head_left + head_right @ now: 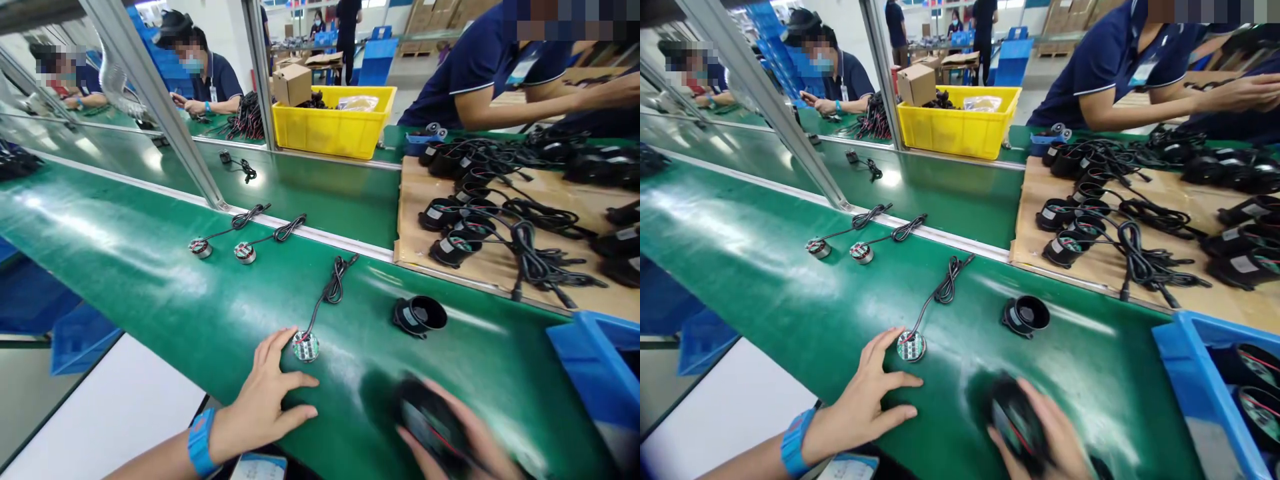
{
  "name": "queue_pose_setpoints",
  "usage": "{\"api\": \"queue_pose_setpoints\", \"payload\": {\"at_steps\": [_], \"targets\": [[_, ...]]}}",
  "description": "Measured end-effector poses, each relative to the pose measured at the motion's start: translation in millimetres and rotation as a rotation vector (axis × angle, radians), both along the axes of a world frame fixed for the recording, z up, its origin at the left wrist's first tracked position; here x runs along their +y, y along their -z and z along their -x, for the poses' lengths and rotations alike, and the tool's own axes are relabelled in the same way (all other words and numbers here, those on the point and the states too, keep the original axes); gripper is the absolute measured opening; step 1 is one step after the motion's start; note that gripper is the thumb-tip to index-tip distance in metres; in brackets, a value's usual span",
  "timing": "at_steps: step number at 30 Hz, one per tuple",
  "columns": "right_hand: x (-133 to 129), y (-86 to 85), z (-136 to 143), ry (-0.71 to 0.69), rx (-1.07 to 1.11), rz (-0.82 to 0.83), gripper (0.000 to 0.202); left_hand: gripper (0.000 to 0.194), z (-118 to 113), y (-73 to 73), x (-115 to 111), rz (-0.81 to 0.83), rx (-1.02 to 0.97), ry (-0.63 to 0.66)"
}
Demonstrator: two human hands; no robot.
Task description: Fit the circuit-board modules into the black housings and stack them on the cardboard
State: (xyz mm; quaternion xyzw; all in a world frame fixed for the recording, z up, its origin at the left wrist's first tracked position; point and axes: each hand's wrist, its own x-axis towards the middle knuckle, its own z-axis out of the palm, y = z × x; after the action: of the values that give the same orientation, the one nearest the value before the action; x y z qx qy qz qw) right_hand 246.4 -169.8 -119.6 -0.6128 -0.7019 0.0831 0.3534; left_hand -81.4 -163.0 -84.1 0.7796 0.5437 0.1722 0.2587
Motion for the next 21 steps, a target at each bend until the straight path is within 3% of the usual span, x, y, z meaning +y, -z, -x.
{"api": "queue_pose_setpoints", "payload": {"at_steps": [3, 6, 8, 10, 12, 15, 18, 21], "targets": [[-3.2, -8.7, 5.5, -0.078, -0.083, 0.058, 0.058, 0.028, 2.2, 1.8, -4.5, -0.021, -0.069, -0.105], [-9.9, -13.2, 5.8, 0.047, -0.017, -0.010, 0.067, 0.026, 3.9, 5.1, -7.0, -0.007, -0.141, -0.201], [-9.8, -10.4, 5.6, 0.061, 0.007, -0.022, 0.064, 0.026, 5.1, 6.6, -6.5, -0.008, -0.193, -0.236], [-4.7, -3.7, 6.1, -0.029, -0.019, 0.028, 0.058, 0.033, 8.3, 5.4, -0.5, 0.012, -0.250, -0.238], [2.0, 2.7, 6.9, -0.105, -0.065, 0.064, 0.059, 0.056, 15.0, 1.2, 13.2, 0.075, -0.289, -0.191], [7.4, 3.3, 7.8, -0.106, -0.131, 0.086, 0.065, 0.084, 29.3, -6.7, 43.4, 0.183, -0.295, -0.007], [8.1, -4.8, 9.1, -0.105, -0.137, 0.100, 0.067, 0.074, 39.1, -8.9, 66.6, 0.210, -0.324, 0.171], [7.0, -8.3, 10.2, -0.093, -0.103, 0.117, 0.072, 0.067, 37.3, -4.6, 70.9, 0.160, -0.311, 0.179]]}}
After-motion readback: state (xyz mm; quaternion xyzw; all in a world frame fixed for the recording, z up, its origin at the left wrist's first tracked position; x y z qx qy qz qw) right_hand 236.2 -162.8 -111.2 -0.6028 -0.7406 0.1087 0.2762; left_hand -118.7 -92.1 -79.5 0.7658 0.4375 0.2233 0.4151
